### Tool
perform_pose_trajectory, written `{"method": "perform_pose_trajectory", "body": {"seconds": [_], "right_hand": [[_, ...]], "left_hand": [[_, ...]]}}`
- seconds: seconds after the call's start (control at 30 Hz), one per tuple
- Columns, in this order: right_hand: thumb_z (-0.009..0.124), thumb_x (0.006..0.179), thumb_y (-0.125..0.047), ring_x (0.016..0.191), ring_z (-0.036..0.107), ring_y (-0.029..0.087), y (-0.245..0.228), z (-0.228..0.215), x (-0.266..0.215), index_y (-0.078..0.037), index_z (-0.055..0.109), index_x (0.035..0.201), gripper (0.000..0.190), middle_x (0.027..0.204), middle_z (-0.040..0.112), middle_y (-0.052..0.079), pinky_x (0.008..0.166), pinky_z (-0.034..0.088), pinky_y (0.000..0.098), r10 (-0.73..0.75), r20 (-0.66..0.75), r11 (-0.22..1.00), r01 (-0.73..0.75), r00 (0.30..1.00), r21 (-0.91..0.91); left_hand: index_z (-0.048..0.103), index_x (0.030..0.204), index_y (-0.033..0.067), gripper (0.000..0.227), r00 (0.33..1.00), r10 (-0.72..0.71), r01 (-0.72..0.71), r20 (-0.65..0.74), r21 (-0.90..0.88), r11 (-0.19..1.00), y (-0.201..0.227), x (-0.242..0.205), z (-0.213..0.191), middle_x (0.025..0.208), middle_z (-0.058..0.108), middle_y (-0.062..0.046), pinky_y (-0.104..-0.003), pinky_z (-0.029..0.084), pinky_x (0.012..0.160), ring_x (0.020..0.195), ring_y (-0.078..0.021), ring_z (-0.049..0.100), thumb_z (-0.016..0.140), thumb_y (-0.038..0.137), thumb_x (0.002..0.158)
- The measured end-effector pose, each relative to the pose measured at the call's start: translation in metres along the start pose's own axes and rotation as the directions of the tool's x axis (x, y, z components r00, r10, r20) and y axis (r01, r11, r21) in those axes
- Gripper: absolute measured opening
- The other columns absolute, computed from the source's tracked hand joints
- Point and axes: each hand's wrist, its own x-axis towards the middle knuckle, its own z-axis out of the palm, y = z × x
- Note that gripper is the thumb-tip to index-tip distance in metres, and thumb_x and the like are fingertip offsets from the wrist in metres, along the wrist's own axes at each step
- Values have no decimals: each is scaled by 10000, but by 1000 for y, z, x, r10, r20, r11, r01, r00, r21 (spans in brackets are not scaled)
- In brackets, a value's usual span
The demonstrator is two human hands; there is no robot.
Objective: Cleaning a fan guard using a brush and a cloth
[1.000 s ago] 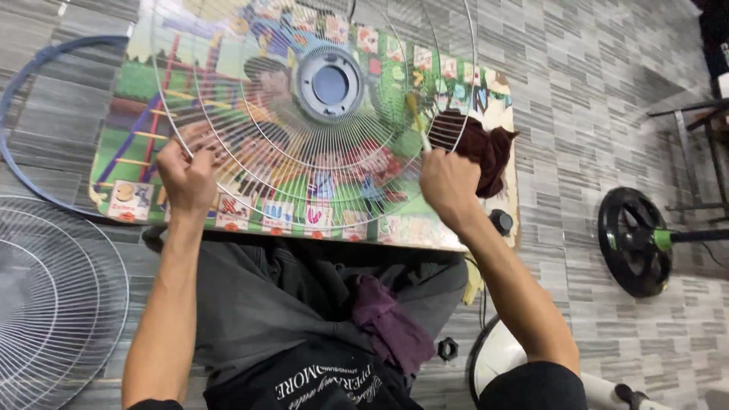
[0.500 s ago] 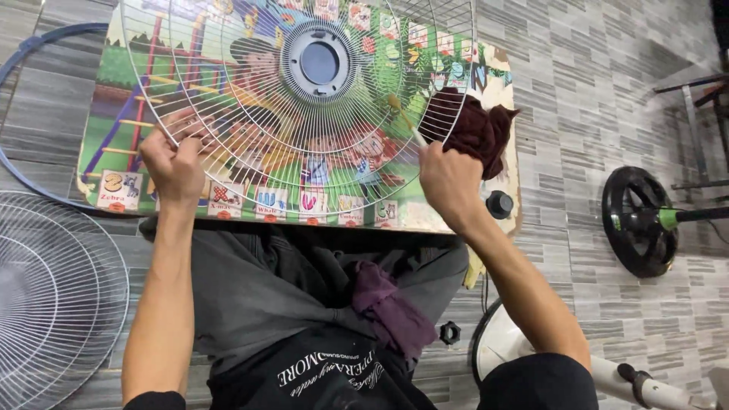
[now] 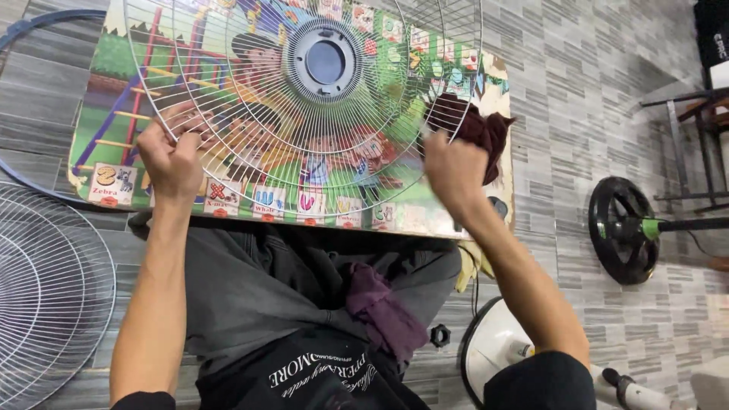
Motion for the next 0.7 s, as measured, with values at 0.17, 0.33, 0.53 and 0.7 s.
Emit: {"method": "perform_pose_trajectory", "body": {"seconds": [0.17,0.33,0.53,0.7], "right_hand": [[438,1017,-367,598,727,352,-8,-35,-13,-113,656,959,340,664,688,116,544,537,475,-121,55,988,115,991,99],[499,930,-312,540,699,309,15,44,12,-120,692,1068,305,594,650,73,489,494,446,-119,-150,993,116,982,-31],[364,1077,-425,591,730,376,3,-4,-12,-107,658,937,456,630,698,149,562,531,489,-214,67,956,195,975,219],[440,952,-306,510,676,316,28,25,8,-137,645,1052,284,601,655,77,447,432,454,-174,-91,984,169,981,-63]], "left_hand": [[695,1212,-93,486,999,-31,31,-28,5,1000,5,-1,3,954,715,-225,-373,618,736,822,-241,712,473,-110,780],[697,1193,-104,467,1000,4,-3,-18,25,1000,16,-3,3,922,704,-209,-391,583,797,832,-224,693,493,-113,773],[724,1159,-61,461,1000,7,-6,-22,51,999,16,-1,3,896,713,-169,-391,574,848,825,-212,694,493,-104,763],[700,1210,-81,481,1000,8,-8,-6,45,999,14,-3,1,911,708,-179,-383,563,880,835,-226,704,494,-107,775]]}}
